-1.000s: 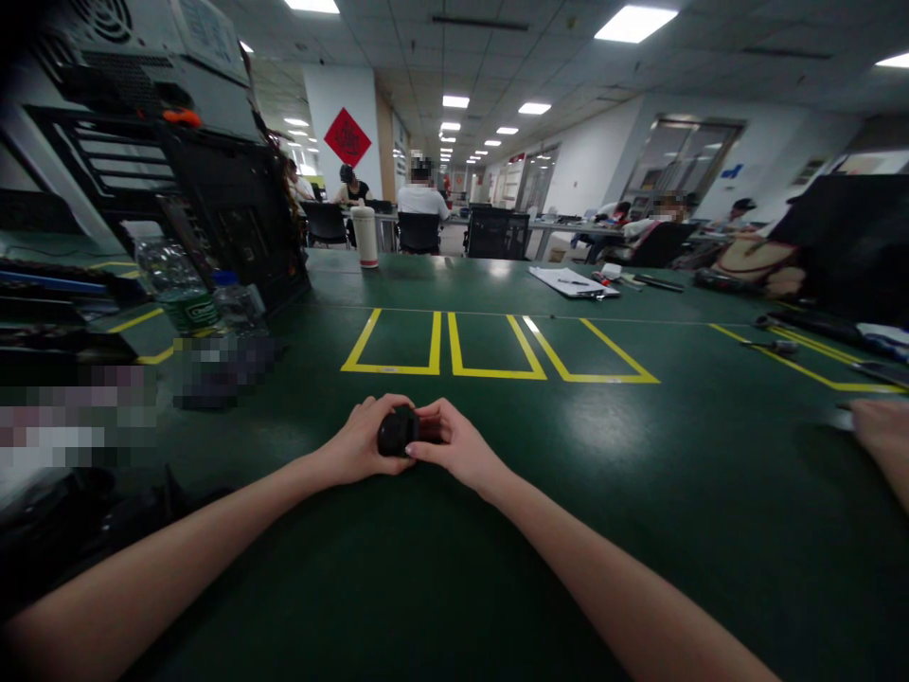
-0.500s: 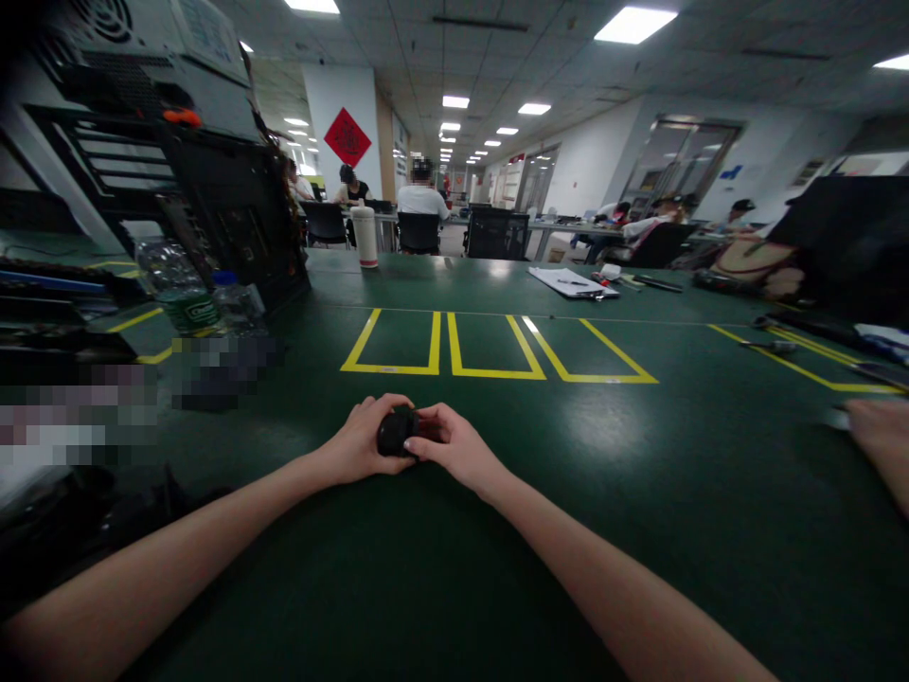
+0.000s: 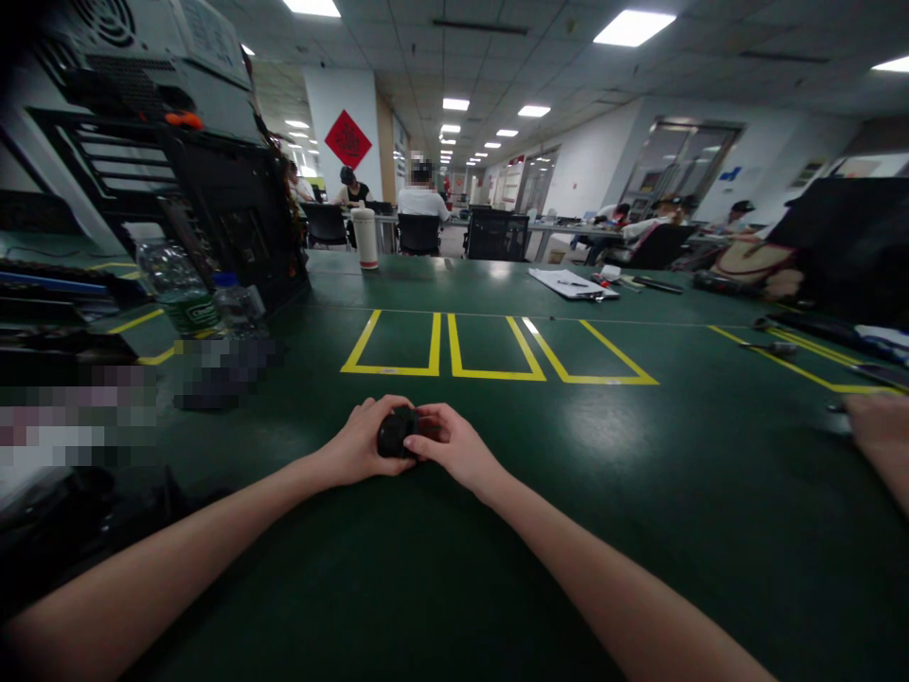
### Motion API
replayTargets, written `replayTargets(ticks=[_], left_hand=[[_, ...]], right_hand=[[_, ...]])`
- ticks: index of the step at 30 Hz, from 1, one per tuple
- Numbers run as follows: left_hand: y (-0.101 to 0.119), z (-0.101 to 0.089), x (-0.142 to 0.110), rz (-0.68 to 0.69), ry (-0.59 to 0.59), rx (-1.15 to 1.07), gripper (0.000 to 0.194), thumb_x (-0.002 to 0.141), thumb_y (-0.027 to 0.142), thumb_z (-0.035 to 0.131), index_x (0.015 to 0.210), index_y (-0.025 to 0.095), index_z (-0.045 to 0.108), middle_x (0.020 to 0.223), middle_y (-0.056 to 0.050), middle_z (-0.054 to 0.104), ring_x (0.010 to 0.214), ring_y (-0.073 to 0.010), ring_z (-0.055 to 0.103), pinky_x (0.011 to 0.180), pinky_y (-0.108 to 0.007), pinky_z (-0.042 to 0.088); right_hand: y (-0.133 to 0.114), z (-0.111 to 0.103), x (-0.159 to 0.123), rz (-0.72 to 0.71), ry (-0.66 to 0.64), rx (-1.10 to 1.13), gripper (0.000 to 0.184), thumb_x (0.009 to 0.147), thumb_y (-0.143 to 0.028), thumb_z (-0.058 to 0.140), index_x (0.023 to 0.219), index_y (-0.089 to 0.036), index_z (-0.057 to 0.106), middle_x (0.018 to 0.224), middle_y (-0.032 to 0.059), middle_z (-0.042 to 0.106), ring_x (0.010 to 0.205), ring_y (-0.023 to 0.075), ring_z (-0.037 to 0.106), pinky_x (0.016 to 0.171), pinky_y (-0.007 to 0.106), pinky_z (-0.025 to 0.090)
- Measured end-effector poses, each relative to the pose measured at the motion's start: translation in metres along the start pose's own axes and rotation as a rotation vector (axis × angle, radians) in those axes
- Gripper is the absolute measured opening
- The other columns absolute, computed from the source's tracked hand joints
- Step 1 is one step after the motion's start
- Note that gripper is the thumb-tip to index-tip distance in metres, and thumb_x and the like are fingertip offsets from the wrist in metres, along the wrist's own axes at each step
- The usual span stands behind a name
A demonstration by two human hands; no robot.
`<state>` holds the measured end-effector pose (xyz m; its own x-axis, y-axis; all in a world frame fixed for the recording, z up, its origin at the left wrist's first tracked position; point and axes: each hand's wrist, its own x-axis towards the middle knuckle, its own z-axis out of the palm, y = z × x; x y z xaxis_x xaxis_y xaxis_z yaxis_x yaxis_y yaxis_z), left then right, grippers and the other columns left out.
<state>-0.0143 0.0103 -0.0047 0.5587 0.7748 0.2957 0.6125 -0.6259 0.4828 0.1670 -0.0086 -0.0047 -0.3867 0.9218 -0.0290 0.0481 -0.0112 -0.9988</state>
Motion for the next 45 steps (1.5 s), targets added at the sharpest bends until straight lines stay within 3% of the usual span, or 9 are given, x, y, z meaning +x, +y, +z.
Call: replayTargets(ticks=[6,12,16,21,27,37,45], left_hand=[[-0.001,-0.001,0.000,-0.003,-0.008,0.001,0.060,0.061,0.039,0.066,0.111,0.025,0.036,0.100,-0.003,0.049,0.083,-0.0220,0.045,0.071,-0.034,0.036],[0.000,0.000,0.000,-0.001,-0.004,0.015,0.060,0.061,0.039,0.065,0.111,0.025,0.036,0.100,-0.004,0.049,0.082,-0.0221,0.045,0.070,-0.034,0.037],[0.000,0.001,0.001,0.006,0.010,0.029,0.059,0.061,0.040,0.065,0.111,0.025,0.036,0.100,-0.004,0.049,0.083,-0.0226,0.045,0.071,-0.035,0.037],[0.000,0.000,0.001,-0.006,-0.002,0.033,0.061,0.060,0.039,0.066,0.112,0.025,0.035,0.100,-0.004,0.049,0.084,-0.0233,0.045,0.071,-0.036,0.037],[0.002,-0.002,0.000,-0.020,-0.014,0.003,0.059,0.062,0.040,0.065,0.111,0.025,0.036,0.101,-0.004,0.048,0.084,-0.0226,0.046,0.072,-0.036,0.037],[0.011,-0.012,-0.001,-0.031,-0.063,-0.040,0.055,0.065,0.038,0.064,0.111,0.025,0.037,0.103,-0.004,0.049,0.086,-0.0228,0.047,0.074,-0.038,0.038],[0.009,-0.010,-0.001,-0.032,-0.058,-0.030,0.057,0.064,0.039,0.064,0.112,0.025,0.036,0.102,-0.004,0.049,0.086,-0.0230,0.047,0.074,-0.037,0.038]], right_hand=[[-0.005,-0.003,-0.003,-0.033,-0.083,0.049,0.038,0.063,-0.017,0.067,0.095,-0.021,0.047,0.105,0.0031,0.054,0.103,0.0179,0.051,0.089,0.037,0.040],[-0.004,0.000,-0.002,-0.016,-0.003,0.022,0.029,0.069,-0.026,0.062,0.094,-0.022,0.047,0.101,0.0036,0.054,0.092,0.0179,0.055,0.074,0.034,0.047],[0.000,-0.001,0.000,0.000,0.000,0.036,0.034,0.068,-0.023,0.063,0.099,-0.021,0.047,0.103,0.0047,0.054,0.095,0.0187,0.054,0.077,0.034,0.046],[0.004,-0.005,-0.001,-0.027,0.004,0.089,0.036,0.060,-0.015,0.068,0.090,-0.019,0.049,0.102,0.0030,0.055,0.096,0.0170,0.054,0.084,0.035,0.043],[0.001,-0.001,0.001,0.009,0.069,0.022,0.033,0.063,-0.022,0.067,0.092,-0.017,0.052,0.096,0.0041,0.057,0.081,0.0150,0.056,0.068,0.030,0.046],[-0.005,0.004,0.006,0.055,0.055,-0.097,0.030,0.066,-0.032,0.063,0.091,-0.017,0.056,0.094,0.0046,0.059,0.081,0.0164,0.056,0.067,0.031,0.046],[0.002,0.011,0.000,-0.090,0.166,-0.100,0.028,0.068,-0.033,0.063,0.090,-0.019,0.052,0.092,0.0018,0.058,0.088,0.0164,0.056,0.079,0.034,0.044]])
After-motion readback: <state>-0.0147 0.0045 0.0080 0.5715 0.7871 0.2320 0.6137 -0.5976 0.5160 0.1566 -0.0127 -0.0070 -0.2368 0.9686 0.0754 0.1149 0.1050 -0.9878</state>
